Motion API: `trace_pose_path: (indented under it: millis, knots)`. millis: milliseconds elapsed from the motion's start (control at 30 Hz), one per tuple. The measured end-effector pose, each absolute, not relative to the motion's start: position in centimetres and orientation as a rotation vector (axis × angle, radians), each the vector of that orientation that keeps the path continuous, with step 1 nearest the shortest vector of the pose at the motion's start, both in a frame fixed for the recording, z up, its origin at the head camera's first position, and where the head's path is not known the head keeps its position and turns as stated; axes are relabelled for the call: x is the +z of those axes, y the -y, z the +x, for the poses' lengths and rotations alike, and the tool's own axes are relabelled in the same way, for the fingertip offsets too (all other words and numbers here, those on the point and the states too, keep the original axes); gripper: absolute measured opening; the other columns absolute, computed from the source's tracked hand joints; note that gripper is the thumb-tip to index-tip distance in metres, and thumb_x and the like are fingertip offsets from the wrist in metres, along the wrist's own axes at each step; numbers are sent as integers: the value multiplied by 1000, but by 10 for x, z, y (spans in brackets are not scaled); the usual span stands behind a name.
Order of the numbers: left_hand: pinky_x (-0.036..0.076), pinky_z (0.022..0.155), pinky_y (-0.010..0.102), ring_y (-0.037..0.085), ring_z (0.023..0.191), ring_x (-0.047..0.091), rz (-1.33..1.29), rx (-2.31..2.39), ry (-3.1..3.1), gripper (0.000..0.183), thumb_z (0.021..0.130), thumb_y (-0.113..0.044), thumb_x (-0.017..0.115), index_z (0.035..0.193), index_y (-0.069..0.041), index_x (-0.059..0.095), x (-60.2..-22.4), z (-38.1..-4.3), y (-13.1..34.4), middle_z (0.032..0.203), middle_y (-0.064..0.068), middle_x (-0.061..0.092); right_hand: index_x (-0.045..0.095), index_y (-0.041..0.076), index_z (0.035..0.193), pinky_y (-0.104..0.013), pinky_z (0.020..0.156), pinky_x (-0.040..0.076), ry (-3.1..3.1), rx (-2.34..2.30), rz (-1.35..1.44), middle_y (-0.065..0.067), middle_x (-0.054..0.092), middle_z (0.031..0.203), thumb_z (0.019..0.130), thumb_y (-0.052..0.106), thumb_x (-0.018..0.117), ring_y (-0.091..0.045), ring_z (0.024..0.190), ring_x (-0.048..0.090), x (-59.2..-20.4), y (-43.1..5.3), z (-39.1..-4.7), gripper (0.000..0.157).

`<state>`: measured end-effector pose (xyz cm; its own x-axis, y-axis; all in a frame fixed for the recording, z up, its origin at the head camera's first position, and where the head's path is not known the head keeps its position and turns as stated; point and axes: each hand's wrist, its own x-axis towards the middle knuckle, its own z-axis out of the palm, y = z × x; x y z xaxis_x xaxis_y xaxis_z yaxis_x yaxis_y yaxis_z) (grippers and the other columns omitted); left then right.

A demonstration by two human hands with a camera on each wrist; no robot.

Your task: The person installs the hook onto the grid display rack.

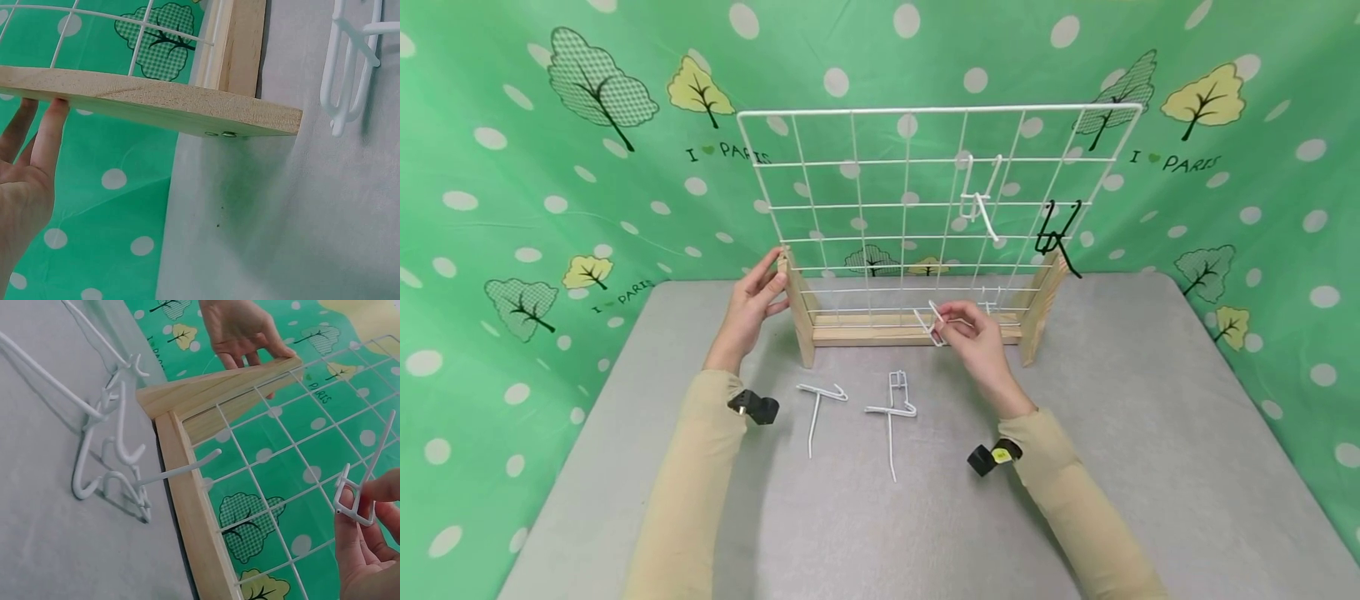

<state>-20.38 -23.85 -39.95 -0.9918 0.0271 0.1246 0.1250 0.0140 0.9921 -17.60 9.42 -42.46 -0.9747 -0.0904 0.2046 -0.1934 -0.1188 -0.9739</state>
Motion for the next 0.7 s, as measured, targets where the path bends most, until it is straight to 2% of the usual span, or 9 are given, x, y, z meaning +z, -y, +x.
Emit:
trace_pose_path:
  millis: [200,400,700]
  knots:
    - [53,89,28,37,129,42,-160,-2154,2190,54,102,-18,50,152,-11,31,-399,-203,239,148,23,37,56,-17,108,-22,70,55,2029,2278,345,-17,59,92,87,-14,59,-13,76,64,-420,-92,-178,21]
    - [53,89,29,38,130,42,-160,-2154,2190,54,102,-18,50,152,-10,31,-398,-203,238,148,23,37,56,-16,111,-26,74,57,2021,2284,363,-29,56,99,88,-12,59,-15,78,65,-416,-90,-181,23]
    - [53,90,29,37,130,42,-163,-2152,2193,54,102,-17,49,152,-11,31,-398,-202,238,148,23,37,55,-14,112,-25,75,56,2035,2195,466,-14,60,95,90,-10,60,-12,79,65,-410,-85,-189,24]
